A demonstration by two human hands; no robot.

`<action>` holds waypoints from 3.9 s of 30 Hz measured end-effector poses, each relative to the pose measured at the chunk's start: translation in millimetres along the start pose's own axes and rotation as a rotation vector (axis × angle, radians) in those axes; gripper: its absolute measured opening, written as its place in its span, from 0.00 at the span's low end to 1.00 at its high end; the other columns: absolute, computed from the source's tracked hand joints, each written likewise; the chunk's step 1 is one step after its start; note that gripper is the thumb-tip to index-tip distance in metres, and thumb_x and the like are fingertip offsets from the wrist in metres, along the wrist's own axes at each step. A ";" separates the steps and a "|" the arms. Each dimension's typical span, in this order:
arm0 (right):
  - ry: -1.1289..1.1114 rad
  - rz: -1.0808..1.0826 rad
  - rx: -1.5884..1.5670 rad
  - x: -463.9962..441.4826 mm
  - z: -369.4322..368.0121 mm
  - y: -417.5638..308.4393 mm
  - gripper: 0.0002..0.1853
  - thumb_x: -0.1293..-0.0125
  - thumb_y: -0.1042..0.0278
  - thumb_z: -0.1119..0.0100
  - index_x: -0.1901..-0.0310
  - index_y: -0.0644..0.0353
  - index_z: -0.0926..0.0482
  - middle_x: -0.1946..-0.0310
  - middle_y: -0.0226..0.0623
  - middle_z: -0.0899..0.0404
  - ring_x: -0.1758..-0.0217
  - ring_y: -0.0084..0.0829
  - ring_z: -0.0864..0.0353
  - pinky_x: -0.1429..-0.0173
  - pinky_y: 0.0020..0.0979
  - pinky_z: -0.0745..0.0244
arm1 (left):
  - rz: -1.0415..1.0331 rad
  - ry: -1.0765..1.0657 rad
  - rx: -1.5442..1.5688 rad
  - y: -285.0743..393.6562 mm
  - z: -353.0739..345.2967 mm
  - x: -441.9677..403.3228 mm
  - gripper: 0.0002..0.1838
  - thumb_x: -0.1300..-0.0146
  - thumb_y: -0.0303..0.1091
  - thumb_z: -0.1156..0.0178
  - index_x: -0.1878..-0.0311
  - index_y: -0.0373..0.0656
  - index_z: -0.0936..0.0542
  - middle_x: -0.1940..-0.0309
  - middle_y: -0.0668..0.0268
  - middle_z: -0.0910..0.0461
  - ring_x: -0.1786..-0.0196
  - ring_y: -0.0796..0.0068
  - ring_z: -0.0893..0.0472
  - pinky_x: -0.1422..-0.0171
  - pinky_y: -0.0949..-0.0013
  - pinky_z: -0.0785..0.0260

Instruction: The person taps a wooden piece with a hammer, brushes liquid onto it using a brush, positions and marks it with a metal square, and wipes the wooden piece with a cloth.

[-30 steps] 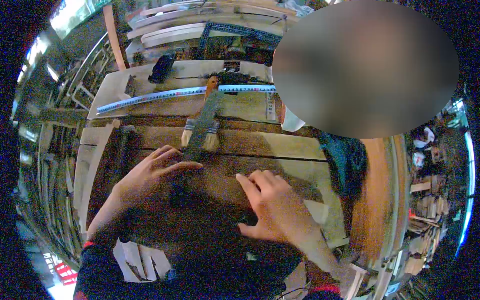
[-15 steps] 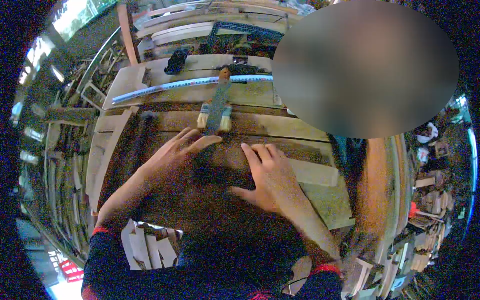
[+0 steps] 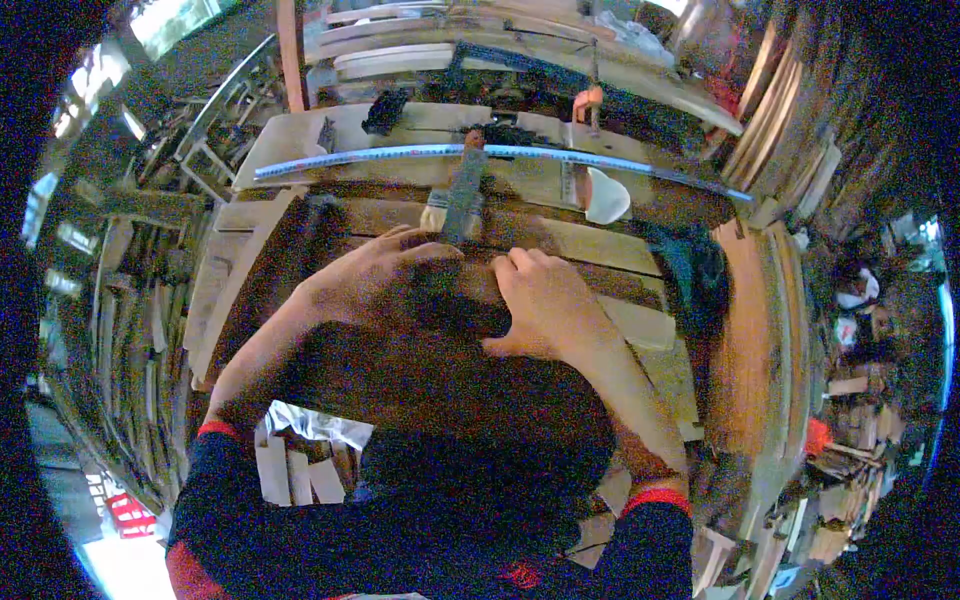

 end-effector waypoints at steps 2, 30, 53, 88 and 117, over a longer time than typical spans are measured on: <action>0.021 0.005 -0.008 2.1 -0.7 2.8 0.43 0.58 0.44 0.21 0.44 0.66 0.24 0.50 0.50 0.21 0.42 0.50 0.22 0.35 0.44 0.25 | 0.032 -0.006 0.025 2.2 -0.7 -1.5 0.52 0.60 0.35 0.23 0.26 0.52 0.33 0.31 0.49 0.29 0.28 0.44 0.30 0.23 0.49 0.35; 0.140 0.067 -0.128 20.2 1.5 21.9 0.44 0.59 0.44 0.23 0.41 0.64 0.21 0.51 0.47 0.20 0.43 0.48 0.21 0.35 0.44 0.25 | -0.030 0.082 -0.132 4.7 -22.4 -15.2 0.51 0.57 0.53 0.22 0.25 0.55 0.28 0.56 0.56 0.26 0.50 0.52 0.23 0.40 0.55 0.27; 0.041 -0.019 -0.203 18.8 1.1 17.2 0.44 0.59 0.44 0.20 0.40 0.59 0.23 0.46 0.50 0.22 0.38 0.52 0.23 0.30 0.46 0.27 | 0.038 0.156 -0.038 1.4 -17.5 -10.0 0.61 0.66 0.47 0.16 0.27 0.47 0.39 0.46 0.51 0.18 0.40 0.48 0.20 0.32 0.53 0.29; 0.817 -0.055 -0.334 70.4 -21.6 -17.2 0.23 0.38 0.58 0.26 0.48 0.64 0.20 0.51 0.44 0.21 0.51 0.41 0.19 0.44 0.40 0.23 | 0.270 0.004 0.181 -16.8 -13.0 -2.2 0.60 0.47 0.34 0.27 0.17 0.49 0.56 0.58 0.48 0.16 0.53 0.43 0.16 0.47 0.51 0.23; 0.393 -0.762 0.531 223.9 173.8 39.8 0.22 0.19 0.50 0.51 0.39 0.59 0.26 0.73 0.29 0.25 0.80 0.19 0.30 0.76 0.24 0.33 | -0.173 0.248 -0.159 -17.0 -21.9 4.8 0.24 0.62 0.42 0.29 0.60 0.41 0.21 0.68 0.58 0.19 0.60 0.52 0.17 0.50 0.54 0.23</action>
Point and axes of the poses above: each hand's wrist, its own x-axis away from the middle knuckle, its own z-axis out of the back of the hand, y = z × x, the point moved 5 cm from there along -x, towards the middle knuckle
